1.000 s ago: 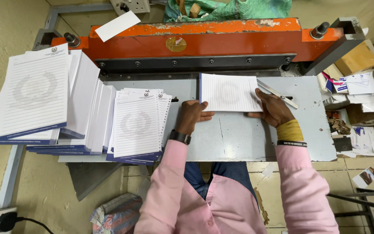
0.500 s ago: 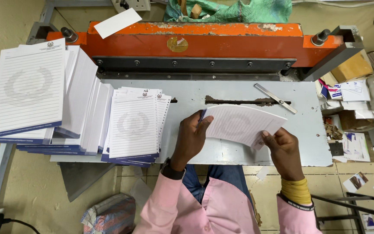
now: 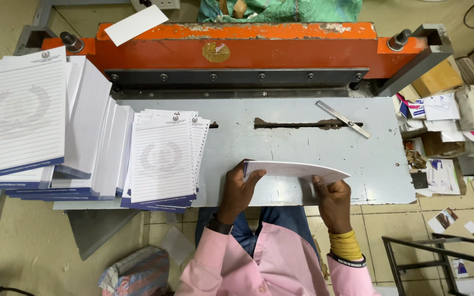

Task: The person aligns a stack of lined paper with a blue cover on a metal binding machine. They press down a lever to secure the binding, then remove the finished notebook and place it on a growing stack. This process is repeated for multiple notebooks.

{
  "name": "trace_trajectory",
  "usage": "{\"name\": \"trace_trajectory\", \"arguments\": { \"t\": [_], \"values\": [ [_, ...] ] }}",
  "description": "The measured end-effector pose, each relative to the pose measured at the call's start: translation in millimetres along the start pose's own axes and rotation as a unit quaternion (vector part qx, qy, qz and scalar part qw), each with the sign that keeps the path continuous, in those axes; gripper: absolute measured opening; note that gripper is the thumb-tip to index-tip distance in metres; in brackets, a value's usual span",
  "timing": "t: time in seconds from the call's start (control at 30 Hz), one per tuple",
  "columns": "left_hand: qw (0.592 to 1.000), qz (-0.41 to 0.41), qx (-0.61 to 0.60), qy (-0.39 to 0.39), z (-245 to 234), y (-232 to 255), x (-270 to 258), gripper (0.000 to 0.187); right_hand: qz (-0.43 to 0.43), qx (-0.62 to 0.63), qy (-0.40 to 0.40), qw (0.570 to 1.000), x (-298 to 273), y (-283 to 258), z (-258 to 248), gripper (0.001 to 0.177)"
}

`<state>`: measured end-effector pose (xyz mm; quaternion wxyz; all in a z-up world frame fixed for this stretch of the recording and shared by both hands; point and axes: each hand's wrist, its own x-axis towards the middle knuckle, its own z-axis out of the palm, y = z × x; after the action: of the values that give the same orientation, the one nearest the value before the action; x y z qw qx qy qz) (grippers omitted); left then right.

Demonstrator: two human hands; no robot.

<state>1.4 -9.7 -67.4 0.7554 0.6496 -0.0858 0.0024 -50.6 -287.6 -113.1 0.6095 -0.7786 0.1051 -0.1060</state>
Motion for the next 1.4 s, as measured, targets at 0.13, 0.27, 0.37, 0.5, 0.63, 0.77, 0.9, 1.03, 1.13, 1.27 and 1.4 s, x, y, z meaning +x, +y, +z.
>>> {"name": "trace_trajectory", "arguments": {
  "t": [0.13, 0.27, 0.37, 0.5, 0.63, 0.77, 0.9, 1.03, 1.13, 1.27, 1.4],
  "values": [
    [0.998, -0.033, 0.046, 0.021, -3.3, -37.1, -2.9, 0.021, 0.022, 0.003, -0.001, 1.000, 7.3, 4.5, -0.6, 0.021],
    [0.995, -0.086, 0.046, -0.007, 0.2, 37.5, 7.3, 0.031, 0.070, 0.037, -0.029, 0.996, 18.9, 11.9, -14.9, 0.013],
    [0.985, -0.157, 0.051, -0.043, -14.0, 4.4, -10.5, 0.050, 0.108, 0.046, -0.045, 0.992, 39.0, 17.1, -23.8, 0.014],
    [0.977, -0.210, 0.020, -0.013, -14.4, -17.6, -7.4, 0.044, 0.139, 0.054, -0.073, 0.986, 64.4, -105.8, 13.2, 0.012],
    [0.967, -0.251, -0.006, 0.037, -10.5, -2.5, 32.4, 0.045, 0.203, 0.081, -0.150, 0.964, 127.3, -80.0, 21.6, 0.021],
    [0.953, -0.300, -0.031, 0.038, -5.6, 40.4, 90.8, 0.048, 0.230, 0.111, -0.164, 0.953, 180.9, -79.6, 33.5, 0.029],
    [0.948, -0.315, -0.019, 0.040, 3.6, 41.9, 121.8, 0.052, 0.265, 0.163, -0.125, 0.942, 194.4, -46.6, 31.6, 0.029],
    [0.941, -0.337, -0.011, 0.038, 4.7, 37.4, 133.7, 0.050, 0.304, 0.200, -0.135, 0.922, 170.1, -71.1, 29.7, 0.014],
    [0.937, -0.348, -0.013, 0.036, 5.9, 34.4, 139.1, 0.051, 0.304, 0.198, -0.137, 0.922, 159.5, -86.6, 27.8, 0.015],
    [0.936, -0.349, -0.014, 0.037, 2.8, 34.0, 147.3, 0.049, 0.292, 0.191, -0.144, 0.926, 165.1, -83.0, 30.5, 0.015],
    [0.934, -0.355, -0.012, 0.035, 2.6, 31.6, 156.0, 0.048, 0.295, 0.198, -0.152, 0.922, 184.7, -52.7, 32.2, 0.019]
  ]
}}
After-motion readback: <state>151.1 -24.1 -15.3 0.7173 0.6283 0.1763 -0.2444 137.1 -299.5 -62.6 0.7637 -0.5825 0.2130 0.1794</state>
